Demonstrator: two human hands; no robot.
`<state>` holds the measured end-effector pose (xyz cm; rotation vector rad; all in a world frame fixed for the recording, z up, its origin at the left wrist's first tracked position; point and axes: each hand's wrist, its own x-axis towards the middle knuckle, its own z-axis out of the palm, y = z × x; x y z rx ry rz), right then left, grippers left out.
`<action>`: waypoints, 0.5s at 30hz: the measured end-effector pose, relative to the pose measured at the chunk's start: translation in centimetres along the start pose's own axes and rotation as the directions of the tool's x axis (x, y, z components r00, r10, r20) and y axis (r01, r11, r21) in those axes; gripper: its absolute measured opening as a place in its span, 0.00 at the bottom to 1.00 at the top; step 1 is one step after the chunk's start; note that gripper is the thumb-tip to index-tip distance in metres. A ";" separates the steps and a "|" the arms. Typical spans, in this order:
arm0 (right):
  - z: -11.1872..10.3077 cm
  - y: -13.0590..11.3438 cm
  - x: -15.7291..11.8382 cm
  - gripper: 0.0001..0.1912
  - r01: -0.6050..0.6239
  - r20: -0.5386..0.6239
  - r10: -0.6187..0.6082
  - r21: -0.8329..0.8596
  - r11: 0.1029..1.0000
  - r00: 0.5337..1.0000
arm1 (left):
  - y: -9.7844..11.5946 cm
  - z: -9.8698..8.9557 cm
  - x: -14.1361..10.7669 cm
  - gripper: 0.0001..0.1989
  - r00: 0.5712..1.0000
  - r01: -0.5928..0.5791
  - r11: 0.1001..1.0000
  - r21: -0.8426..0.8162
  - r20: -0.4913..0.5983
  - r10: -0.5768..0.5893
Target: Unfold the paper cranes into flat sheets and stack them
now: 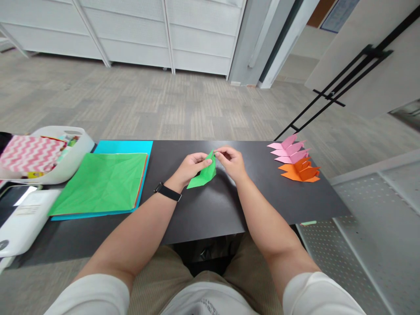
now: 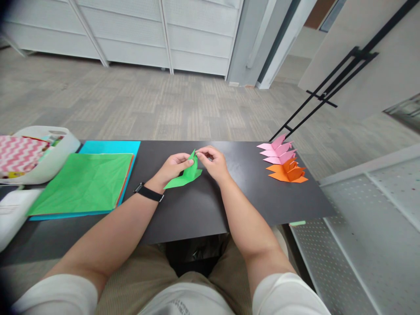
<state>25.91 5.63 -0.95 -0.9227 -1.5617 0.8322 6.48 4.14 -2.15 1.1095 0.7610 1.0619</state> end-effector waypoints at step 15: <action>0.2 -0.4 0.1 0.28 -0.214 0.161 0.200 0.071 0.974 0.966 | 0.1 0.1 -0.3 0.22 0.995 -0.104 0.988 0.118 0.001 0.105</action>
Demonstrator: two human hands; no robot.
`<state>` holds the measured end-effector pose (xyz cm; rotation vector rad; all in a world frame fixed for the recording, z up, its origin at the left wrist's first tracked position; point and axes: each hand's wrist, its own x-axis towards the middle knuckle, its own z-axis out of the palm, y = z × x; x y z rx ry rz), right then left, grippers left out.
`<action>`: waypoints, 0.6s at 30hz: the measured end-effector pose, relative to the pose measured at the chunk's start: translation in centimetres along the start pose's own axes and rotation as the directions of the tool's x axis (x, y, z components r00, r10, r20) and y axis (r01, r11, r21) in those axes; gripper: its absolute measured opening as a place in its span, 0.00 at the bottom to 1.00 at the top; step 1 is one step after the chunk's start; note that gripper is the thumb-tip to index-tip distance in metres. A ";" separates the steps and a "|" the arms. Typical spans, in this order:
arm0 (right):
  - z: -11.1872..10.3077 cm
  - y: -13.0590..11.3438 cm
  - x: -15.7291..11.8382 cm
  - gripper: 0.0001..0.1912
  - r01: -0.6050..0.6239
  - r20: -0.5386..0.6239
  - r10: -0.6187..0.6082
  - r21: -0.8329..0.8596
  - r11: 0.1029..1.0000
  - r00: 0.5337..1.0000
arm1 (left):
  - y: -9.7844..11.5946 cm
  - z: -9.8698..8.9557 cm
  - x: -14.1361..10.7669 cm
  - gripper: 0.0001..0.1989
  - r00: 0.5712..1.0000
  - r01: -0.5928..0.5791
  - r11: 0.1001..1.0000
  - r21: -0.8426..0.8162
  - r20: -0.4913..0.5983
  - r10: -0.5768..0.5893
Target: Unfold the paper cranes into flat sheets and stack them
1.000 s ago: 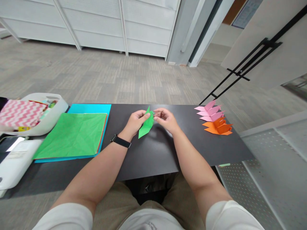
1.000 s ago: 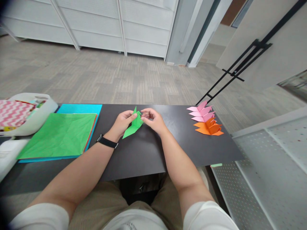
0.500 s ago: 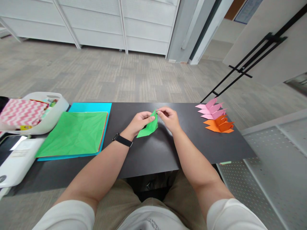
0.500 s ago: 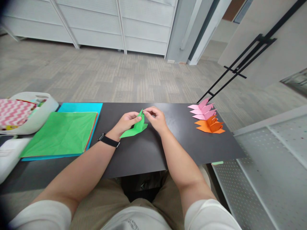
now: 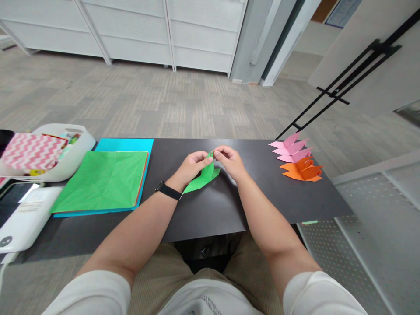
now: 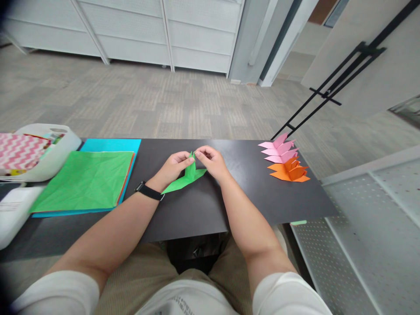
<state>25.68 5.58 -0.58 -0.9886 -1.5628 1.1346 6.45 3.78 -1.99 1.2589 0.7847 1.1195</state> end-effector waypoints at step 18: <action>0.9 -0.5 -0.8 0.11 0.096 0.253 -0.006 -0.345 0.934 0.967 | -0.4 -0.3 0.9 0.16 0.963 -0.073 0.993 -0.094 -0.265 0.046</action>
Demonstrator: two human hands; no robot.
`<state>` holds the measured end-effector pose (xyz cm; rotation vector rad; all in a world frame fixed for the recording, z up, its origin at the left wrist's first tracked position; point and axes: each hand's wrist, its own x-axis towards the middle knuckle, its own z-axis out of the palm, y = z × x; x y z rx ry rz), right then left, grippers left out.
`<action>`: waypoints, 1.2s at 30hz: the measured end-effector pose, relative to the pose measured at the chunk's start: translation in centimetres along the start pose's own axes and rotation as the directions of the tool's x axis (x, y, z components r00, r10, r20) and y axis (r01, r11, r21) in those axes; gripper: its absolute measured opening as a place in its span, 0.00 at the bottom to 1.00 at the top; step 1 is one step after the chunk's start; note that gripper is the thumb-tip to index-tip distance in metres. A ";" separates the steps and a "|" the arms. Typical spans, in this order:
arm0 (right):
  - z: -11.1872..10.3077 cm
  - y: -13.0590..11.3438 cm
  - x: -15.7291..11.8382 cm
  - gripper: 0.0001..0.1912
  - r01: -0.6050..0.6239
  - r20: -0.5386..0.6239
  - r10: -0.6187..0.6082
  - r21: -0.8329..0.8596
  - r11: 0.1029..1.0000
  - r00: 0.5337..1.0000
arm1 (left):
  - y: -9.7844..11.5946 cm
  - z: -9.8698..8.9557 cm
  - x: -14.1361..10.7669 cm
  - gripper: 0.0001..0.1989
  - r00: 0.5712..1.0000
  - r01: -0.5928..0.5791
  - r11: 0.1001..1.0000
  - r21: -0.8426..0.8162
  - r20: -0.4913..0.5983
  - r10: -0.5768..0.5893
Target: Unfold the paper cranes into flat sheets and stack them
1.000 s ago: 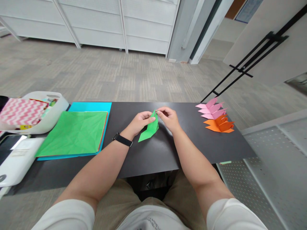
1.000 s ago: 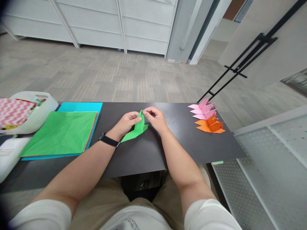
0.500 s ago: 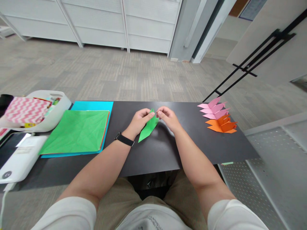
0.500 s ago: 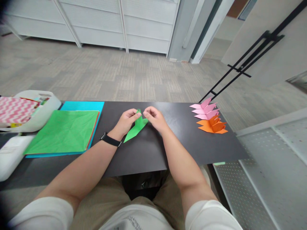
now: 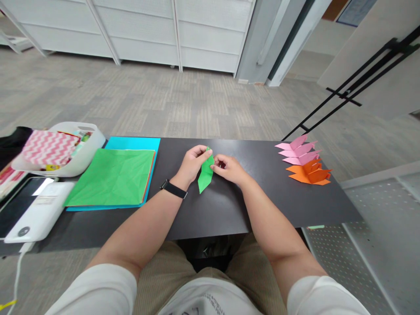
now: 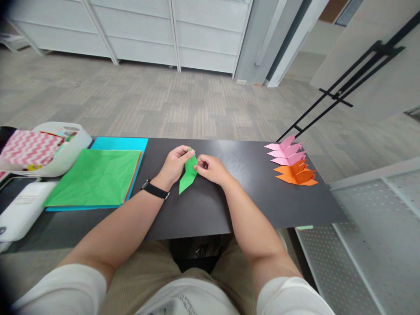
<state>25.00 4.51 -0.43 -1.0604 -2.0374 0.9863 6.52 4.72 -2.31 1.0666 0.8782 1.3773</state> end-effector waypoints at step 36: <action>-1.5 1.2 0.5 0.25 -0.112 -0.165 0.204 0.444 0.889 0.965 | -0.2 -0.3 -0.4 0.17 0.975 0.031 0.994 0.101 0.217 -0.053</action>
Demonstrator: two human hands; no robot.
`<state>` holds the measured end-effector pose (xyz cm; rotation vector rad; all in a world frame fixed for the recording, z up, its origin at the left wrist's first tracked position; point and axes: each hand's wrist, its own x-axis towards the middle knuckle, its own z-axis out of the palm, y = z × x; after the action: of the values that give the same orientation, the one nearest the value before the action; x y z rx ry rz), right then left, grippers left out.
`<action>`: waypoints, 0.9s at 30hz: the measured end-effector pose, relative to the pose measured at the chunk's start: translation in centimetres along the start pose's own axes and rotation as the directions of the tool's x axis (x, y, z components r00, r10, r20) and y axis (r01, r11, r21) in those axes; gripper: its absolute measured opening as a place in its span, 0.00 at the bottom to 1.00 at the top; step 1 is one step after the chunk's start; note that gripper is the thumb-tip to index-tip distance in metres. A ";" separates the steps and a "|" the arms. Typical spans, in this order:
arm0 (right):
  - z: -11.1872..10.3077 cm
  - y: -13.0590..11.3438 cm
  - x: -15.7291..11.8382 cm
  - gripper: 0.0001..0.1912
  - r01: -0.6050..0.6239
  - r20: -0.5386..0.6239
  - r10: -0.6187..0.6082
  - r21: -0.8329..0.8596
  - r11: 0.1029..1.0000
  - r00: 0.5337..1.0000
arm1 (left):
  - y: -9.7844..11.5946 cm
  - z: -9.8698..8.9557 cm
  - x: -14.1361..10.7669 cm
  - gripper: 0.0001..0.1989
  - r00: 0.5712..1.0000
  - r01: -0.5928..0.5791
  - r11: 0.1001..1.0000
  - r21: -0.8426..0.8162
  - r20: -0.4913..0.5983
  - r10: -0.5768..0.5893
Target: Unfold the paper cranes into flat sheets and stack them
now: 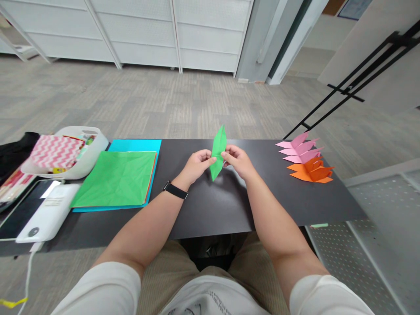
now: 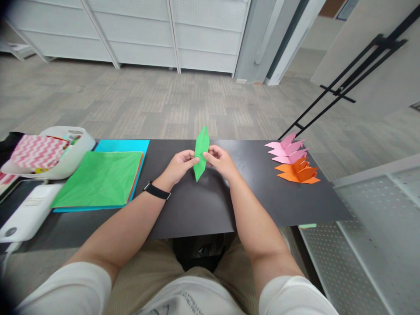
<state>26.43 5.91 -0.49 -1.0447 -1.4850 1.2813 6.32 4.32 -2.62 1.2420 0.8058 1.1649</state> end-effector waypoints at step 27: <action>0.9 0.9 0.1 0.24 0.006 0.000 -0.006 0.097 0.995 1.000 | -0.6 0.2 0.1 0.19 0.987 -0.113 0.991 0.077 -0.104 0.121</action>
<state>25.59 5.91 -1.46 -0.9761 -1.4112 1.3358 6.67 4.36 -3.17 1.3076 0.8702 1.3176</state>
